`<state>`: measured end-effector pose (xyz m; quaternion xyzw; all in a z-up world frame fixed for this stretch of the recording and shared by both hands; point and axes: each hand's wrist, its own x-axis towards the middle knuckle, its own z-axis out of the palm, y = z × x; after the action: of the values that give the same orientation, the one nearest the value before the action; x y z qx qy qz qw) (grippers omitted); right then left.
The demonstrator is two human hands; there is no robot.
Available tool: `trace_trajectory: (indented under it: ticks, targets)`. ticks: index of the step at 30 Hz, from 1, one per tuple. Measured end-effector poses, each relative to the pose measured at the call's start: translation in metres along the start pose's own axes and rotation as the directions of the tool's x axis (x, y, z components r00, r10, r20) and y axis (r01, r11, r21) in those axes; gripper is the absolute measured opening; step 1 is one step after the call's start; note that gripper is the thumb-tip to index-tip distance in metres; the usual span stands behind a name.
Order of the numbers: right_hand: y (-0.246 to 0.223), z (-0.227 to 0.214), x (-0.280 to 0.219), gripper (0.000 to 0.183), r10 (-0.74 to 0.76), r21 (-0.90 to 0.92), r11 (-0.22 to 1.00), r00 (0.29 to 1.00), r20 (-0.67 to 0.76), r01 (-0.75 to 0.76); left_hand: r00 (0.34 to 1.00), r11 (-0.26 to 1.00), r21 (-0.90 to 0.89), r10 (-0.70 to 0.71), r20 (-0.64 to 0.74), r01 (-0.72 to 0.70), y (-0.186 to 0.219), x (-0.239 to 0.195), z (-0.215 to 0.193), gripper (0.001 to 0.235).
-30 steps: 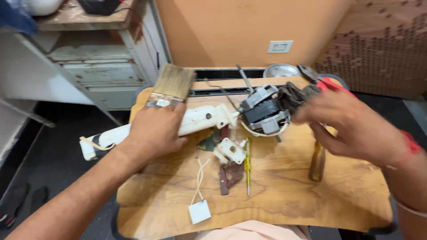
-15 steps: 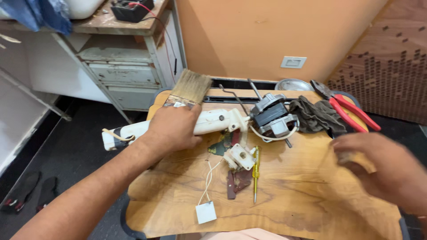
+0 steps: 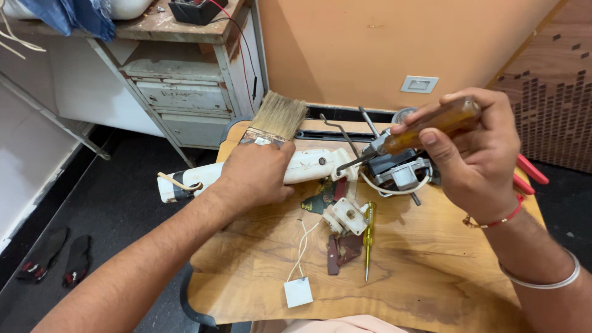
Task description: The person disassembles a fan motor and its housing by removing rubber bands, unscrewing components with a screwdriver, and using pliers to disconnect wires and internal parts.
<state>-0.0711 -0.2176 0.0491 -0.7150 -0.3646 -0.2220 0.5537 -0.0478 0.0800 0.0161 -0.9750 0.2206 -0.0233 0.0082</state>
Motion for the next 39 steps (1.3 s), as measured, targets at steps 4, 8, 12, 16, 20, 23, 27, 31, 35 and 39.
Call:
trace_trajectory:
  ticks: [4, 8, 12, 16, 20, 23, 27, 31, 35, 39]
  targets:
    - [0.000, 0.001, -0.002, 0.032, 0.024, -0.076, 0.997, 0.999, -0.020, -0.026, 1.000, 1.000, -0.010, -0.013, 0.026, 0.013, -0.001, 0.000, 0.000, 0.056]
    - [-0.002, 0.001, -0.001, 0.028, 0.017, -0.056, 0.998, 0.997, -0.076, -0.021, 0.999, 1.000, -0.009, -0.008, 0.032, 0.008, 0.000, 0.000, -0.003, 0.062]
    - [0.001, 0.008, 0.001, 0.037, -0.015, -0.146, 0.989, 0.994, -0.108, -0.001, 1.000, 1.000, -0.003, -0.003, 0.022, 0.003, 0.000, -0.001, -0.002, 0.062]
    - [0.002, 0.015, 0.001, 0.042, 0.006, -0.163, 0.986, 0.990, -0.139, -0.029, 0.999, 1.000, 0.001, -0.006, 0.035, 0.006, 0.000, -0.001, -0.001, 0.062]
    - [-0.001, 0.016, 0.000, 0.044, 0.023, -0.164, 0.985, 0.985, -0.172, -0.052, 1.000, 1.000, 0.005, -0.006, 0.026, 0.006, -0.001, -0.001, 0.000, 0.063]
    - [-0.001, 0.019, 0.000, 0.044, 0.012, -0.128, 0.991, 0.988, -0.157, -0.033, 0.999, 1.000, 0.005, -0.011, 0.040, 0.011, -0.001, 0.000, 0.000, 0.063]
    - [0.002, 0.025, 0.002, 0.045, 0.009, -0.103, 0.994, 0.990, -0.142, -0.024, 1.000, 1.000, -0.001, -0.009, 0.029, 0.009, 0.000, -0.002, -0.001, 0.062]
    - [0.002, 0.028, 0.004, 0.046, -0.021, -0.164, 0.986, 0.994, -0.106, 0.004, 1.000, 1.000, -0.008, -0.007, 0.027, 0.007, -0.001, -0.001, 0.000, 0.061]
    - [-0.004, 0.032, 0.010, 0.048, -0.033, -0.203, 0.979, 0.999, -0.007, 0.031, 1.000, 1.000, -0.008, -0.002, 0.025, 0.002, -0.002, -0.001, 0.000, 0.061]
    - [-0.016, 0.042, 0.019, 0.045, -0.118, -0.189, 0.971, 0.981, 0.155, 0.147, 1.000, 1.000, -0.015, -0.008, 0.030, 0.008, -0.001, -0.002, 0.000, 0.060]
